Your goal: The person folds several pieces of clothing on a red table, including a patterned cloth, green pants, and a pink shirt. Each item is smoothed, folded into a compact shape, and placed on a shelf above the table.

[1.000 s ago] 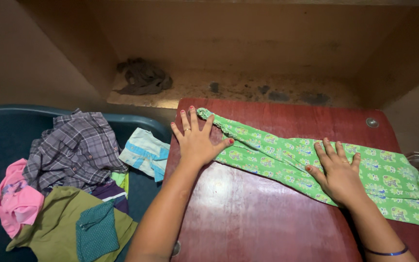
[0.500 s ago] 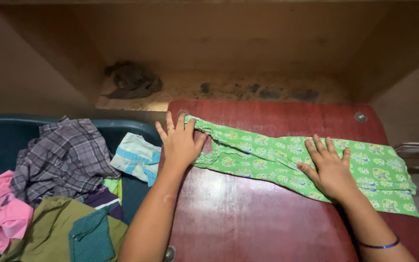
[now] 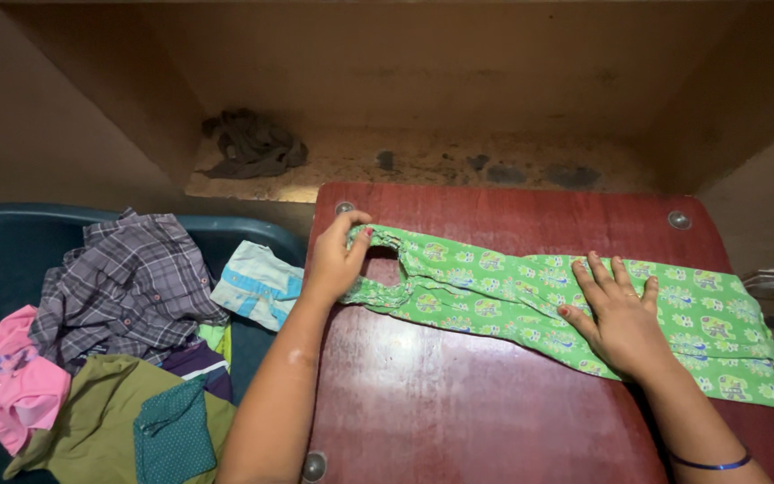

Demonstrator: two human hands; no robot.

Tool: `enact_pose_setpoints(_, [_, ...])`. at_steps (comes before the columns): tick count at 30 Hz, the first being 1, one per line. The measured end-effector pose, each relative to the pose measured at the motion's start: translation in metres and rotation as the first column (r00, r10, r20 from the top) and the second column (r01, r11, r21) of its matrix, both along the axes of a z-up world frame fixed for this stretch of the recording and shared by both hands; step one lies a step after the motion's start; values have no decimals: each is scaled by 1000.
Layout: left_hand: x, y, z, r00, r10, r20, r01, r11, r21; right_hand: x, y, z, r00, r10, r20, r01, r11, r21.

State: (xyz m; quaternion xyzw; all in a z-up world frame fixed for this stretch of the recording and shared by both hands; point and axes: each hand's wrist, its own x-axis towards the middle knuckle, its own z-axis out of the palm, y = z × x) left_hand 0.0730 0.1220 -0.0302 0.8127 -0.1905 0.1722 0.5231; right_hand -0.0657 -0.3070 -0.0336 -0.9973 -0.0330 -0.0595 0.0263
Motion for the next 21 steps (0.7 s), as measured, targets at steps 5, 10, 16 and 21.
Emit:
enact_pose_setpoints(5, [15,5,-19,940,-258,-221,153,902,-403,0,-1,-2,1000,10,13,-10,1000,17])
enact_pose_setpoints(10, [26,14,-38,870,-394,-296,194,826,-529,1,-2,-3,1000,-4,-8,4,1000,-9])
enact_pose_setpoints(16, [36,18,-54,846,-399,-354,104,774,-625,1,-2,-3,1000,2,2,-2,1000,7])
enact_pose_setpoints(21, [34,23,-49,885,-307,-351,63,824,-563,0,0,0,1000,2,-1,-2,1000,17])
